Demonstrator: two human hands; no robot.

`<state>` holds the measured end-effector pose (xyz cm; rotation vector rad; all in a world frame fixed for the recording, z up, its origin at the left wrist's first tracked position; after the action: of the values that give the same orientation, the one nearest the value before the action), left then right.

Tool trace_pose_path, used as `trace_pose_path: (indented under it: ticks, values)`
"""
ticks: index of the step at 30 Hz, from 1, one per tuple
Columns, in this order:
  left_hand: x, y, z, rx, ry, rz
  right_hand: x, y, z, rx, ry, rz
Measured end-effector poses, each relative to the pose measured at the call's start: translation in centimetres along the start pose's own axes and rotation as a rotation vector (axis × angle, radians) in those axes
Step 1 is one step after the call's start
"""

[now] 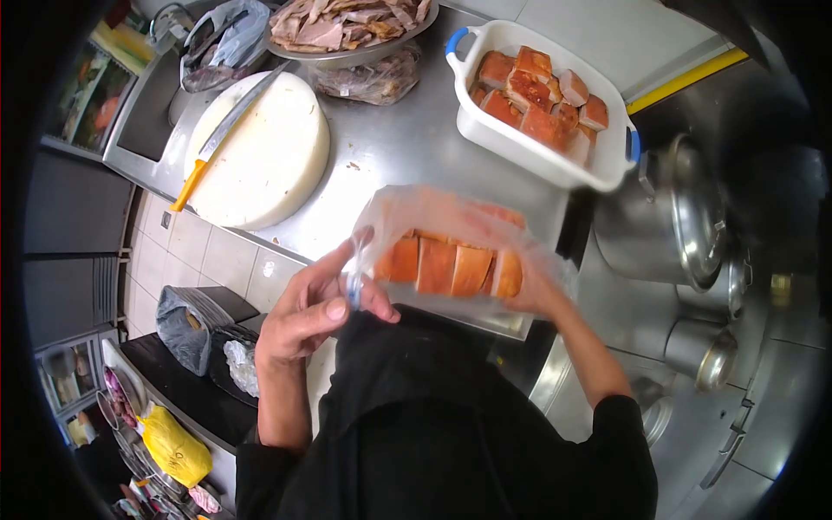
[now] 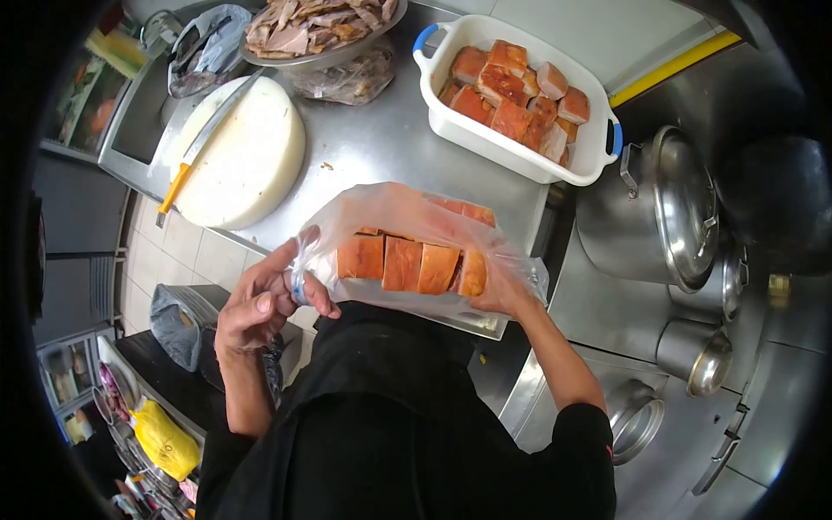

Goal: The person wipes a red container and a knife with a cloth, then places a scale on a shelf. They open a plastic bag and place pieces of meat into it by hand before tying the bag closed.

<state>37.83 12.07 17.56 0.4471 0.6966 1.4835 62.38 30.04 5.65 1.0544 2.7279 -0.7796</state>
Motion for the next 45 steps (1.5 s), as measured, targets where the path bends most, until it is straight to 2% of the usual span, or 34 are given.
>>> trace_pose_path:
  ticks: [3, 6, 8, 10, 12, 15, 18, 21, 24, 25, 28, 29, 30, 32, 33, 34, 36, 37, 39, 40, 42, 45]
  values:
    - [-0.3, -1.0, -0.2, 0.039, -0.033, -0.071, -1.4, 0.9, 2.9, 0.058, -0.209, 0.020]
    - [-0.5, -1.1, -0.3, 0.012, -0.056, -0.091, -1.5, -0.1, 4.4, 0.046, -0.160, -0.018]
    - [-0.6, -0.7, -0.9, -0.008, -0.075, -0.077, -1.0, 4.4, 8.3, 0.398, -0.109, 0.044]
    - [-0.9, -0.8, -1.4, -0.003, -0.089, -0.093, -1.4, 4.9, 7.9, 0.345, -0.012, 0.025]
    - [-1.0, -0.9, -1.7, -0.007, -0.110, -0.107, -2.1, 0.4, 3.9, -0.112, 0.113, -0.075]
    - [-0.8, -1.0, -1.6, 0.007, -0.145, -0.121, -3.5, -0.4, 3.4, -0.083, 0.061, 0.162]
    - [-1.1, -1.0, -1.7, 0.076, -0.095, -0.103, -4.3, -3.4, 0.1, -0.179, 0.151, 0.173]
    - [-1.3, -0.8, -1.9, 0.151, -0.019, -0.068, -6.5, -6.5, -4.5, -0.062, 0.308, 0.044]
    - [-1.8, -1.0, -1.7, 0.215, 0.060, -0.036, -10.4, -4.2, -5.7, -0.072, 0.583, 0.034]
    - [-1.9, -0.9, -1.5, 0.221, 0.092, -0.017, -11.2, -7.4, -8.4, -0.294, 0.775, 0.108]
    - [-2.5, -1.1, -1.4, 0.294, 0.204, 0.015, -12.1, -4.5, -7.4, -0.362, 0.876, 0.386]
    - [-2.6, -1.2, -1.2, 0.326, 0.248, 0.027, -12.0, -1.1, -5.5, -0.154, 0.767, 0.451]
    - [-2.9, -0.9, -1.1, 0.480, 0.350, 0.040, -12.8, 2.2, -3.8, 0.162, 0.695, 0.553]
    - [-3.8, 0.2, -0.3, 0.792, 0.565, 0.071, -12.7, 4.8, -0.4, 0.797, 0.497, 0.714]
    - [-4.3, 1.1, 0.5, 0.998, 0.696, 0.259, -12.4, 4.1, -0.8, 0.906, 0.613, 0.568]
    - [-4.8, 2.7, 3.9, 1.403, 0.818, 0.523, -11.9, 3.4, -0.3, 1.046, 0.584, 0.495]
    - [-3.1, 1.6, 7.4, 1.366, 0.658, 0.654, -10.4, 1.8, -1.1, 1.308, 0.521, 0.327]
    - [-0.8, -0.6, 9.1, 1.239, 0.452, 0.475, -10.1, 1.7, -1.3, 1.357, 0.500, 0.292]
    - [4.5, -7.8, 10.6, 1.302, 0.025, 0.245, -9.4, 1.5, -2.0, 1.441, 0.452, 0.210]
    - [7.2, -11.7, 10.6, 1.441, -0.125, 0.167, -9.3, 1.1, -2.5, 1.480, 0.428, 0.204]
    - [12.3, -19.8, 7.0, 1.736, -0.307, 0.335, -9.3, -0.1, -4.0, 1.555, 0.375, 0.191]
    - [14.7, -24.3, 4.6, 2.006, -0.201, 0.462, -9.0, -1.3, -5.2, 1.606, 0.320, 0.162]
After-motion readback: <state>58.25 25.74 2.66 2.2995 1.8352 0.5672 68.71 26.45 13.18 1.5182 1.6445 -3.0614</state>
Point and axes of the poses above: each hand's wrist, its own x-axis towards the middle knuckle, its own z-axis out of the palm, y = z × x, the point moved 9 cm from there along x, towards the middle knuckle, and after that the axes turned 4 degrees about -x, right-handed, at the moved point
